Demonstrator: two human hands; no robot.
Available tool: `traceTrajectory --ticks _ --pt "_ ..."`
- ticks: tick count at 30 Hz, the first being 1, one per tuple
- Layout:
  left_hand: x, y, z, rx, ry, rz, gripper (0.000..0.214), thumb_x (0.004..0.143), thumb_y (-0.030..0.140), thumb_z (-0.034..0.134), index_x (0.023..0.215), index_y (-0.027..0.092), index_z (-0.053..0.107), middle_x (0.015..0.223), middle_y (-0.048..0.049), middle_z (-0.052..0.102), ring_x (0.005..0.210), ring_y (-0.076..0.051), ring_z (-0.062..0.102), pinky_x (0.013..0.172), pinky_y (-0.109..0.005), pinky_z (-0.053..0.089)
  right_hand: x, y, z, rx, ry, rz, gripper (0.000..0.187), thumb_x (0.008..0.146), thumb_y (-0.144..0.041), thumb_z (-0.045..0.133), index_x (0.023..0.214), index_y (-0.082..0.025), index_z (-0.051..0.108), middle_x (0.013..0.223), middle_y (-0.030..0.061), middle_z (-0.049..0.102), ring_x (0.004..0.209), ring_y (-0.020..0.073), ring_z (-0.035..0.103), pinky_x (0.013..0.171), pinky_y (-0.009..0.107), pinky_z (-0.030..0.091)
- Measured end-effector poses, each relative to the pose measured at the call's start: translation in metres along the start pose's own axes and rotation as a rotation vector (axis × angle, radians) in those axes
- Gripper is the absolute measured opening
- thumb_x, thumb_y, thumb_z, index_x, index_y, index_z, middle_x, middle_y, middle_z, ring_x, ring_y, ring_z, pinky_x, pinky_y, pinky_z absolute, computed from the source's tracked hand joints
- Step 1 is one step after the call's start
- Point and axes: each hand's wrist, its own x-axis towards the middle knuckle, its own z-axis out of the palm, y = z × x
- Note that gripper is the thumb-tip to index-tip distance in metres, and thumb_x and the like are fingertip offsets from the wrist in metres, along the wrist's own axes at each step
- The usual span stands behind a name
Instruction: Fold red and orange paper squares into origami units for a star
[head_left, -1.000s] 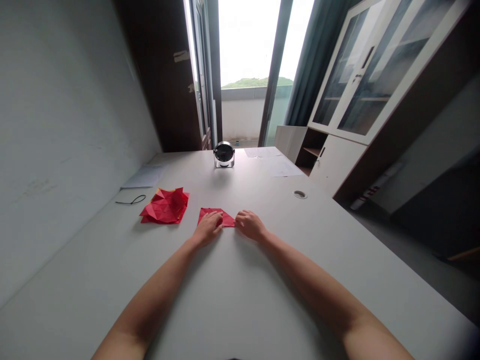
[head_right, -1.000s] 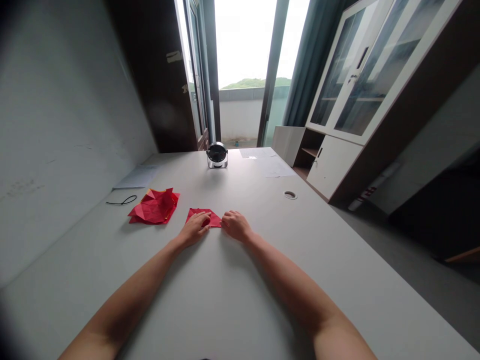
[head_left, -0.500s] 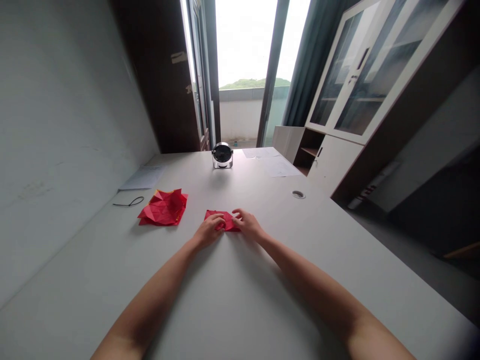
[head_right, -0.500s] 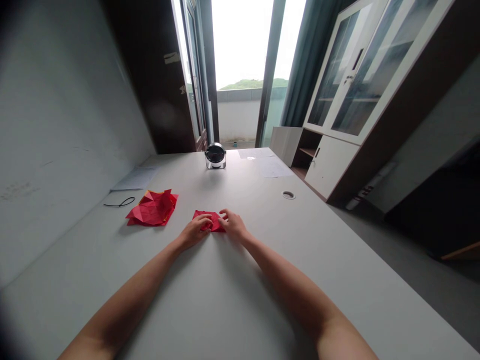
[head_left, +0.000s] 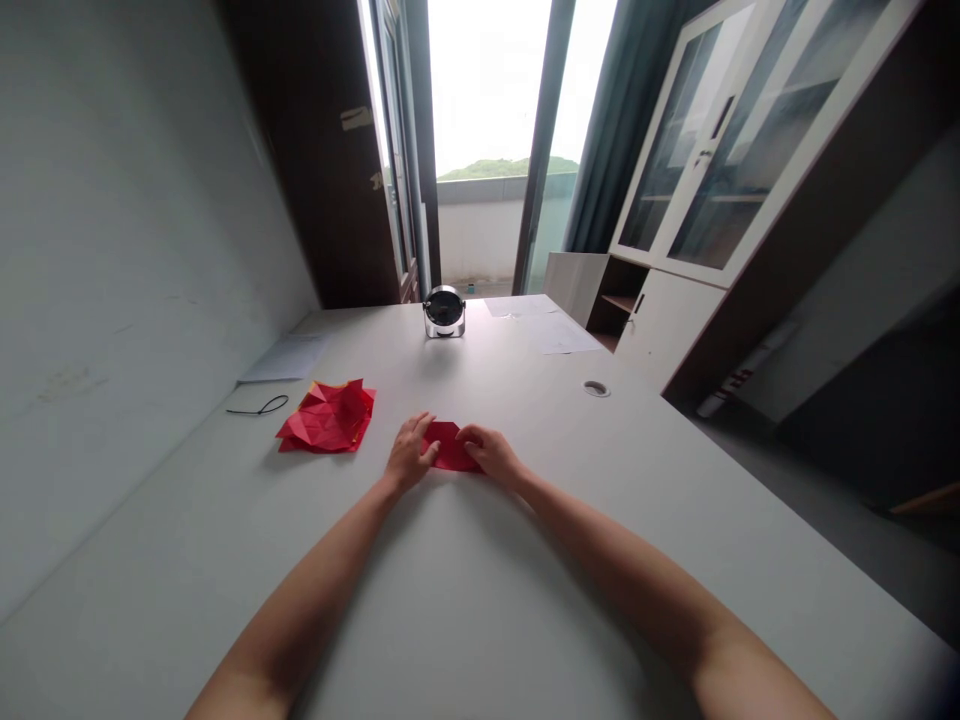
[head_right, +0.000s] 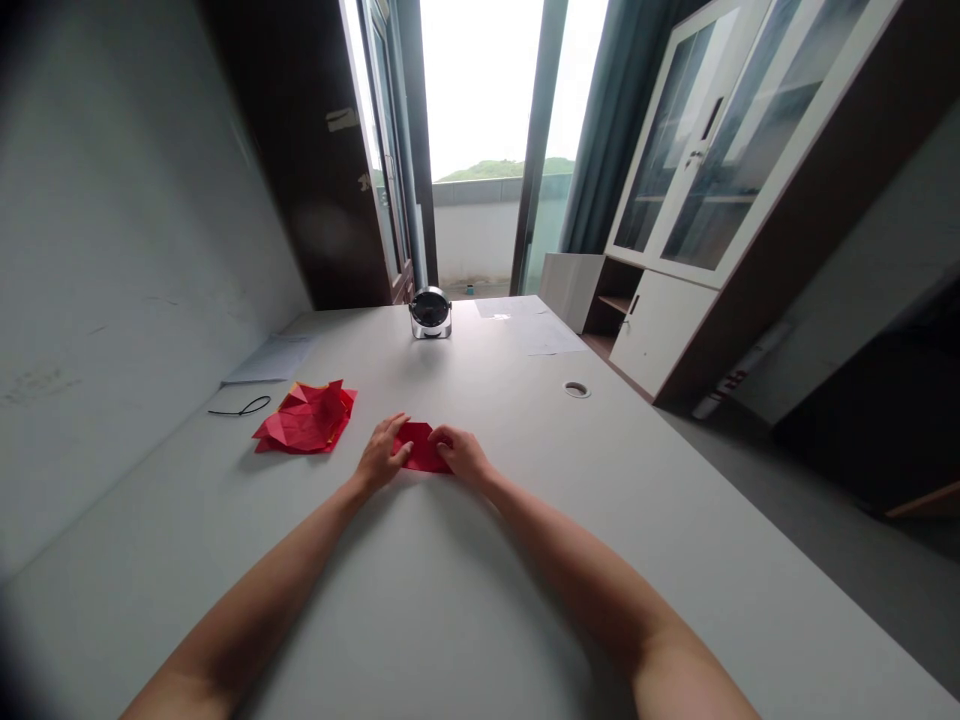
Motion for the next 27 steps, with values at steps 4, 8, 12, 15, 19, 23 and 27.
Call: traceTrajectory --ticks 4,8,12,15,19,23,27 --pt "0.005 -0.003 -0.003 -0.193 0.2 -0.152 0.047 0.085 0.027 0.063 0.132 0.023 0.057 0.141 -0.0117 0.049 0.133 -0.029 0.044 0.114 -0.048 0.032 0.001 0.005 -0.002 0.164 0.039 0.063 0.022 0.079 -0.021 0.051 0.091 -0.019 0.07 0.074 0.0002 0.068 0.064 0.0137 0.058 0.059 0.023 0.044" --pt "0.008 -0.002 -0.001 -0.677 0.205 -0.385 0.052 0.084 0.033 0.065 0.133 0.023 0.054 0.116 -0.0097 0.062 0.101 -0.021 0.063 0.091 -0.037 0.051 0.003 0.007 -0.002 0.289 0.087 0.09 0.02 0.078 -0.027 0.055 0.088 -0.017 0.07 0.071 0.0011 0.066 0.062 0.0135 0.057 0.057 0.023 0.043" --pt "0.008 0.003 0.0 -1.027 0.155 -0.48 0.068 0.08 0.034 0.072 0.14 0.023 0.044 0.095 -0.0044 0.065 0.079 -0.015 0.065 0.077 -0.03 0.054 0.004 0.006 -0.003 0.4 0.091 0.124 0.023 0.076 -0.031 0.059 0.089 -0.016 0.07 0.074 0.0024 0.068 0.064 0.0143 0.058 0.058 0.024 0.045" --pt "0.008 0.005 0.0 -1.092 0.202 -0.528 0.069 0.076 0.03 0.075 0.137 0.023 0.044 0.092 -0.0027 0.065 0.072 -0.012 0.064 0.071 -0.026 0.053 0.004 0.006 -0.003 0.414 0.098 0.131 0.024 0.076 -0.032 0.06 0.09 -0.016 0.07 0.074 0.0026 0.068 0.063 0.0141 0.058 0.057 0.023 0.044" --pt "0.008 0.003 0.004 -1.073 0.204 -0.559 0.05 0.077 0.035 0.074 0.119 0.019 0.052 0.094 -0.0043 0.065 0.072 -0.012 0.063 0.067 -0.025 0.052 0.003 0.008 -0.001 0.359 0.11 0.105 0.025 0.078 -0.033 0.059 0.092 -0.016 0.07 0.071 0.0015 0.066 0.06 0.0129 0.056 0.055 0.022 0.042" --pt "0.008 0.003 0.01 -0.991 0.111 -0.548 0.047 0.08 0.045 0.07 0.114 0.015 0.057 0.105 -0.011 0.068 0.086 -0.018 0.066 0.075 -0.029 0.053 0.003 0.008 0.0 0.282 0.143 0.064 0.024 0.081 -0.033 0.056 0.093 -0.016 0.069 0.071 0.0013 0.065 0.061 0.0134 0.056 0.057 0.023 0.043" --pt "0.007 0.007 0.012 -0.925 0.016 -0.542 0.062 0.078 0.046 0.074 0.128 0.015 0.054 0.121 -0.0152 0.065 0.097 -0.023 0.067 0.082 -0.032 0.053 0.002 0.004 -0.003 0.212 0.164 0.017 0.023 0.083 -0.031 0.054 0.096 -0.017 0.068 0.073 0.0014 0.065 0.062 0.014 0.055 0.059 0.024 0.044"
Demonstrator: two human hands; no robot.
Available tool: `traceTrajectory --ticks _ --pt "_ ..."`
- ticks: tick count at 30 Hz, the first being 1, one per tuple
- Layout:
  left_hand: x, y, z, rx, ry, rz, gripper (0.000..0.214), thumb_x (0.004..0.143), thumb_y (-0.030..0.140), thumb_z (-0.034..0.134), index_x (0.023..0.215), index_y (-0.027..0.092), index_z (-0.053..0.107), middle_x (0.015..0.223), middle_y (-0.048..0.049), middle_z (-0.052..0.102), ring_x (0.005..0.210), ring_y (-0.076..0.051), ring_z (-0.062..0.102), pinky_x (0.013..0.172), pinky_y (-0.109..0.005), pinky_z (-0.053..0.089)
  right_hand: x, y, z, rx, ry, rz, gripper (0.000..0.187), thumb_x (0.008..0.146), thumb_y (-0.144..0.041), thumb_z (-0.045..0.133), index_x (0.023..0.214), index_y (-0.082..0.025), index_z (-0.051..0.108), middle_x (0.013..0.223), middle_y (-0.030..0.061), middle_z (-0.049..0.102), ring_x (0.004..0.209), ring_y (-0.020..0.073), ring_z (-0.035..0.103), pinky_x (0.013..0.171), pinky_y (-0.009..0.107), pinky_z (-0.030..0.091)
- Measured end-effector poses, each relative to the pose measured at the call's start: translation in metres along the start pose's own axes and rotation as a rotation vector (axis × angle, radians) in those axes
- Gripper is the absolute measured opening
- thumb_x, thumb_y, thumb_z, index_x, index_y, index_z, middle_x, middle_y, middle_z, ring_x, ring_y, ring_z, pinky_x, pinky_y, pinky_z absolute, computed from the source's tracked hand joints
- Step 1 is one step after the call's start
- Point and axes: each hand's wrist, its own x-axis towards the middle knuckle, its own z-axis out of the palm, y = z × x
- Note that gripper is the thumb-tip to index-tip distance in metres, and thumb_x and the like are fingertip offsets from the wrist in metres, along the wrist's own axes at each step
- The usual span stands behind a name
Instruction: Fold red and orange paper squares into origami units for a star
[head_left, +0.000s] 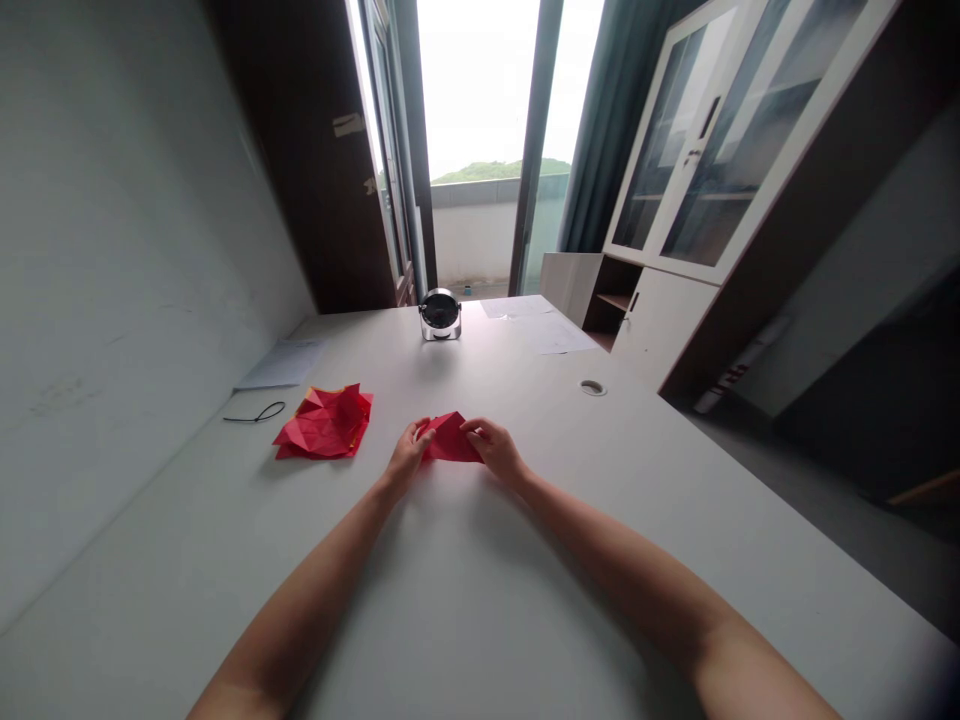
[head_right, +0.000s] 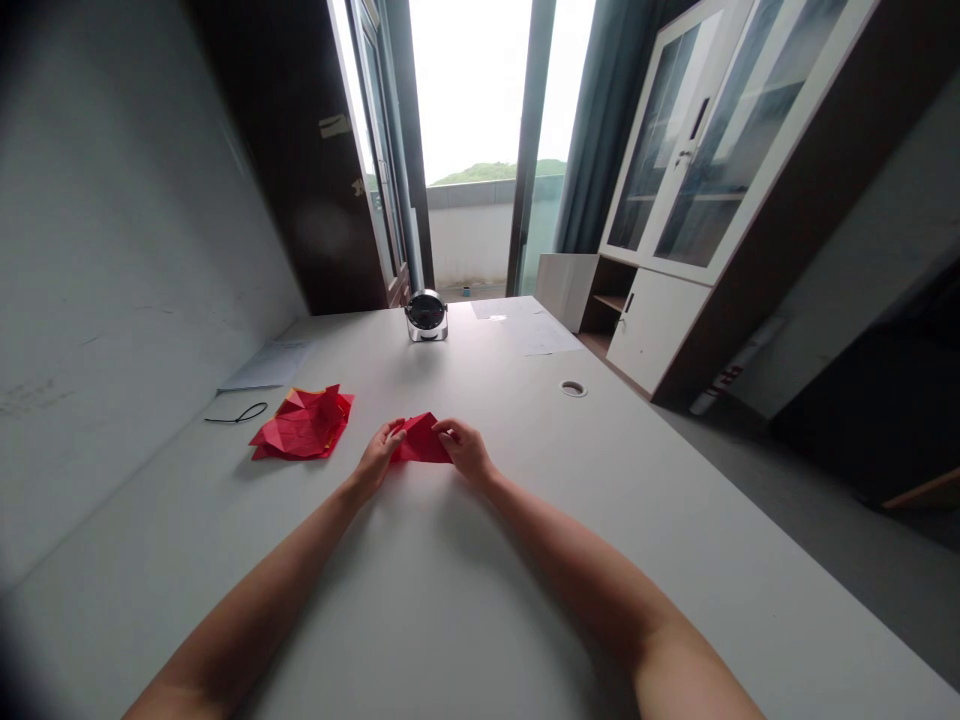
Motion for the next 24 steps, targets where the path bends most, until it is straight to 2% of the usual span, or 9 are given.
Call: traceTrajectory --ticks 3,8,16,21,24 --pt "-0.003 0.003 0.001 0.042 -0.049 -0.02 0.067 0.075 0.043 0.077 0.132 0.015 0.054 0.123 -0.0154 0.066 0.1 -0.025 0.066 0.085 -0.034 0.052 -0.001 -0.005 -0.002 -0.086 0.01 -0.03 0.024 0.085 -0.03 0.052 0.098 -0.017 0.068 0.078 0.0023 0.067 0.064 0.0144 0.056 0.061 0.024 0.045" --pt "-0.006 0.01 -0.002 0.053 -0.226 -0.032 0.051 0.078 0.045 0.073 0.118 0.014 0.067 0.113 -0.0116 0.071 0.101 -0.025 0.066 0.091 -0.035 0.049 -0.002 -0.013 -0.003 -0.197 0.024 -0.091 0.026 0.086 -0.026 0.05 0.103 -0.019 0.068 0.094 0.0035 0.071 0.068 0.0144 0.057 0.068 0.025 0.046" --pt "-0.007 0.01 -0.007 0.034 -0.28 -0.119 0.049 0.079 0.049 0.072 0.113 0.014 0.072 0.106 -0.012 0.073 0.088 -0.022 0.067 0.078 -0.031 0.051 -0.003 -0.017 -0.003 -0.223 0.029 -0.087 0.03 0.087 -0.024 0.05 0.112 -0.021 0.065 0.099 0.0033 0.07 0.066 0.0131 0.057 0.067 0.025 0.047" --pt "-0.005 0.012 -0.012 -0.02 -0.279 -0.169 0.053 0.077 0.048 0.076 0.12 0.017 0.068 0.109 -0.0131 0.071 0.088 -0.023 0.068 0.076 -0.034 0.055 -0.002 -0.016 -0.006 -0.248 0.034 -0.052 0.037 0.088 -0.031 0.054 0.124 -0.024 0.06 0.088 0.0015 0.068 0.06 0.0127 0.055 0.059 0.024 0.045" --pt "-0.006 0.015 -0.015 -0.05 -0.282 -0.16 0.051 0.078 0.046 0.075 0.119 0.017 0.067 0.112 -0.014 0.07 0.088 -0.022 0.068 0.079 -0.035 0.055 0.0 -0.014 -0.009 -0.294 0.06 -0.059 0.034 0.088 -0.035 0.056 0.119 -0.023 0.064 0.071 -0.0018 0.063 0.059 0.013 0.054 0.06 0.023 0.043"
